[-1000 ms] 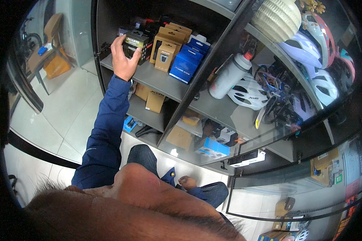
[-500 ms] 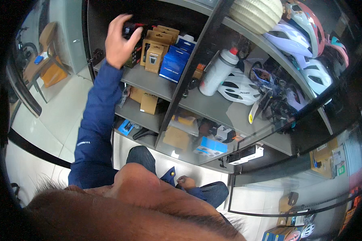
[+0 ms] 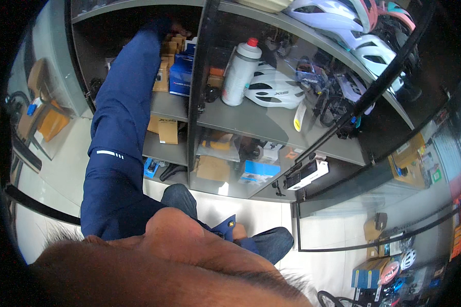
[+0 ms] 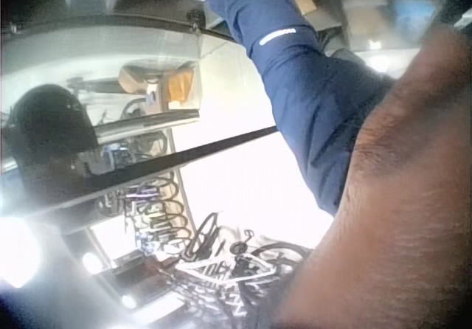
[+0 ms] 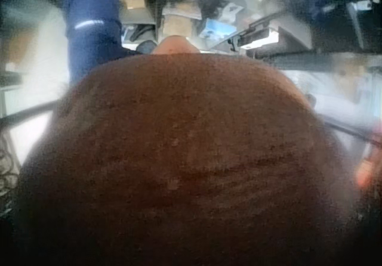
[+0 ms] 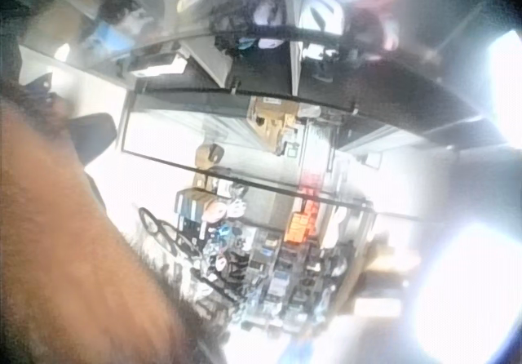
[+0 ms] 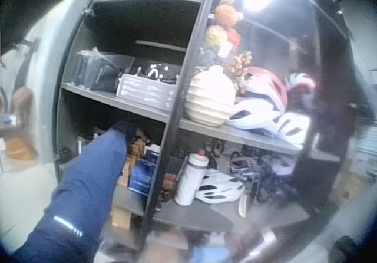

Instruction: The person retrieves several packaged bicycle accessories from a glass display cabinet, including a small plastic bag, a box of brake pads, and a box containing a bicycle light. They open the light box, remove the light, and test it by turning it on and off before placing it back in the box.

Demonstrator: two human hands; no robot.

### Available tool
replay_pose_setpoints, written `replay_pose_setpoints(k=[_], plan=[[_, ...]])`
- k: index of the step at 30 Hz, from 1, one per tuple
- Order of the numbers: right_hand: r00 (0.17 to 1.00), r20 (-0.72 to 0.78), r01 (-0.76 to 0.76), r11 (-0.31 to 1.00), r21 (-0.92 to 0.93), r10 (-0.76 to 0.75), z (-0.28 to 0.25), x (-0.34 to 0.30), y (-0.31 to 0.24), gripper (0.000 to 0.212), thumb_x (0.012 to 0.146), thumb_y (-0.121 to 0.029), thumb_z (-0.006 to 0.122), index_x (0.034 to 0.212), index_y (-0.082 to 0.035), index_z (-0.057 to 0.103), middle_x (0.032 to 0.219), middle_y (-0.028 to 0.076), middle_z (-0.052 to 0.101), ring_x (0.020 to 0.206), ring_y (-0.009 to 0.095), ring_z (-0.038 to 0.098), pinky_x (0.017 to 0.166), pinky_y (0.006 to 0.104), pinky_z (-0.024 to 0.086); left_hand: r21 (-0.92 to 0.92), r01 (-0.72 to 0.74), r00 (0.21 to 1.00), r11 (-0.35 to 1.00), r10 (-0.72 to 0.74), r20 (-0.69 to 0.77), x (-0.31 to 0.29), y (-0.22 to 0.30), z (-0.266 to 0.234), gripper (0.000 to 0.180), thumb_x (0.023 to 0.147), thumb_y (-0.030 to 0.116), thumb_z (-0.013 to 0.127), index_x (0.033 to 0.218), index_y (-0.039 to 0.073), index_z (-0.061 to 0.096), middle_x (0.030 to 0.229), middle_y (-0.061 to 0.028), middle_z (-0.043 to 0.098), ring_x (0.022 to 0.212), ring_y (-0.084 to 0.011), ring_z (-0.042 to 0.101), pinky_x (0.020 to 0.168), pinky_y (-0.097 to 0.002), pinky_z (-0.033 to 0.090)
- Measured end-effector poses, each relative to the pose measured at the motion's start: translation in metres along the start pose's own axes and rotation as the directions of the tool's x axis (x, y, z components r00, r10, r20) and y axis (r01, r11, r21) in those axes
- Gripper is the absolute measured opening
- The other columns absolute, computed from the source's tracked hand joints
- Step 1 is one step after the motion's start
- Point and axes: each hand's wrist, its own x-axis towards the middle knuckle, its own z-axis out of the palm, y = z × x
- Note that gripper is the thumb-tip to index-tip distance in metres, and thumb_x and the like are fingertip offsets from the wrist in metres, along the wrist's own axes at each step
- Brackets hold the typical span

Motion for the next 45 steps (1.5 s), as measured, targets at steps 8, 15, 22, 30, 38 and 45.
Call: replay_pose_setpoints(k=[8,15,22,30,38,45], plan=[[0.996,-0.025,-0.086,0.996,0.005,0.086,0.009,-0.022,0.0,0.031,0.09,-0.033,0.068,0.11,-0.01,0.076,0.1,0.023,0.075,0.095,0.045,0.073,0.083,0.0507,0.058,-0.045,-0.002,1.0,0.999,0.003,0.025,0.002,-0.001,0.003,0.072,0.087,0.052,0.078,0.14,0.006,0.063,0.131,-0.0171,0.066,0.12,-0.0304,0.062,0.105,-0.0413,0.049],[0.979,-0.066,-0.193,0.981,-0.01,0.192,0.03,-0.043,-0.001,0.031,0.089,-0.031,0.069,0.109,-0.008,0.075,0.101,0.025,0.074,0.095,0.046,0.072,0.083,0.0519,0.058,-0.077,-0.015,0.999,0.997,0.018,0.046,-0.001,-0.006,0.0,0.065,0.087,0.046,0.08,0.136,0.005,0.066,0.125,-0.0158,0.07,0.113,-0.0275,0.065,0.1,-0.0398,0.052],[0.999,-0.049,-0.013,0.999,-0.044,0.01,0.016,-0.061,-0.011,0.031,0.088,-0.029,0.07,0.109,-0.007,0.075,0.1,0.025,0.075,0.093,0.046,0.073,0.081,0.0506,0.058,-0.257,-0.047,0.998,0.965,0.056,0.028,-0.026,-0.011,-0.059,0.058,0.088,0.039,0.081,0.132,0.005,0.068,0.119,-0.0144,0.073,0.107,-0.0245,0.068,0.095,-0.0383,0.054],[0.971,-0.152,0.229,0.894,0.385,-0.183,-0.067,-0.036,-0.089,0.027,0.093,-0.024,0.078,0.112,-0.005,0.073,0.089,0.017,0.076,0.076,0.024,0.075,0.07,0.0341,0.058,-0.525,-0.17,0.983,0.834,0.105,-0.151,-0.132,-0.013,-0.129,0.05,0.088,0.032,0.083,0.128,0.004,0.072,0.112,-0.0128,0.077,0.099,-0.0211,0.071,0.089,-0.0367,0.057],[0.818,-0.271,0.557,0.586,0.588,-0.507,-0.216,0.007,-0.28,0.029,0.099,-0.015,0.074,0.122,0.001,0.068,0.11,0.009,0.077,0.077,0.008,0.066,0.066,0.0285,0.055,-0.27,-0.464,0.763,0.843,0.225,-0.606,-0.324,0.011,-0.103,0.084,0.067,0.03,0.088,0.141,0.007,0.055,0.139,-0.0201,0.048,0.132,-0.0394,0.051,0.112,-0.0438,0.045],[0.622,-0.334,0.468,-0.006,0.884,-0.709,-0.26,0.012,-0.398,0.058,0.1,-0.021,0.071,0.148,0.003,0.048,0.134,0.013,0.064,0.1,0.014,0.063,0.08,0.0295,0.057,-0.361,-0.452,0.771,0.816,0.155,-0.618,-0.422,0.086,-0.052,0.111,0.063,0.025,0.095,0.156,0.007,0.037,0.151,-0.0244,0.038,0.142,-0.0445,0.04,0.117,-0.051,0.039]])
